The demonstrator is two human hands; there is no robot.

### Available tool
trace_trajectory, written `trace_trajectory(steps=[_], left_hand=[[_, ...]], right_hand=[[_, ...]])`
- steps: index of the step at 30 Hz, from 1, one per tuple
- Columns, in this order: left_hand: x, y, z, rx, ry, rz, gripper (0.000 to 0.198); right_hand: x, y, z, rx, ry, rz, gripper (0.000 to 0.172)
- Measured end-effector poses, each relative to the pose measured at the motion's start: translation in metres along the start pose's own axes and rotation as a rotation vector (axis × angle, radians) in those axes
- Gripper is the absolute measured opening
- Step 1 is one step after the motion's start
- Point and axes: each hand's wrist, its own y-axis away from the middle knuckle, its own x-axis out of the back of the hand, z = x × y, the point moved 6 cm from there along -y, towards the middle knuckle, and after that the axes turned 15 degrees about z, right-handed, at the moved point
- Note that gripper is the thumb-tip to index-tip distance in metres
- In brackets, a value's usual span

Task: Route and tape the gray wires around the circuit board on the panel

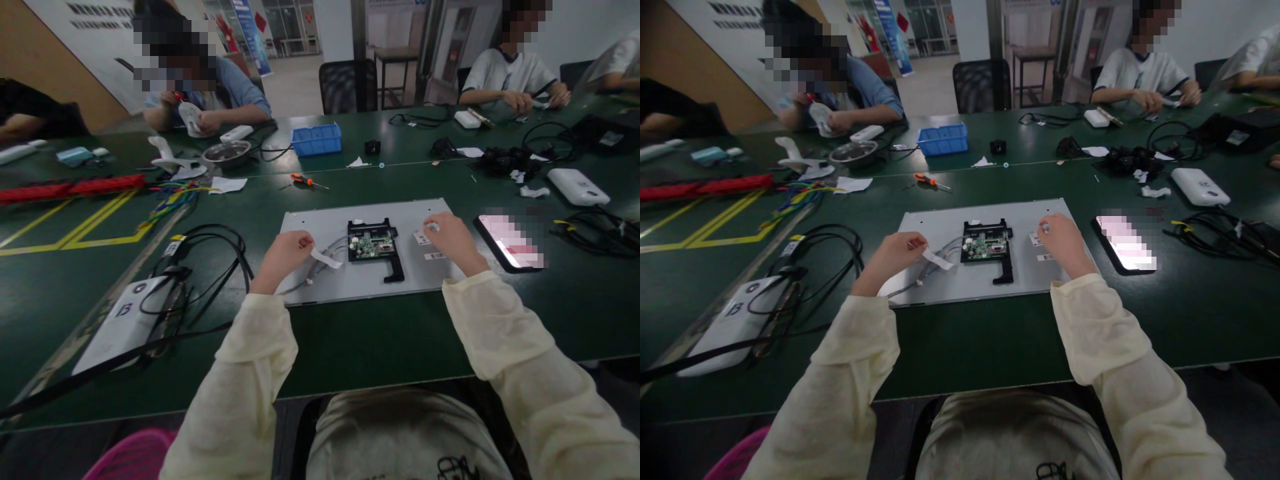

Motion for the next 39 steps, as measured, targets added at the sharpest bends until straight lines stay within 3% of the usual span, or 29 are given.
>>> trace_trajectory(steps=[6, 14, 21, 29, 34, 39], left_hand=[[0.023, -0.002, -0.008, 0.156, -0.031, 0.264, 0.024], [0.015, 0.009, -0.006, 0.196, -0.438, 0.142, 0.029], [0.02, 0.012, 0.014, 0.137, -0.412, 0.279, 0.035], [-0.012, -0.012, 0.062, -0.122, -0.068, 0.26, 0.023], [-0.035, -0.051, 0.071, -0.089, 0.079, 0.22, 0.025], [-0.071, -0.079, 0.068, -0.028, 0.099, 0.035, 0.031]], right_hand=[[-0.001, 0.0, -0.001, 0.016, -0.012, 0.002, 0.025], [-0.001, -0.004, -0.01, 0.11, -0.113, 0.061, 0.028], [-0.001, 0.008, -0.054, 0.334, -0.257, 0.067, 0.031], [-0.006, 0.039, -0.106, 0.585, -0.325, -0.142, 0.033], [-0.008, 0.045, -0.112, 0.593, -0.321, -0.199, 0.033], [-0.007, 0.045, -0.113, 0.582, -0.318, -0.203, 0.032]])
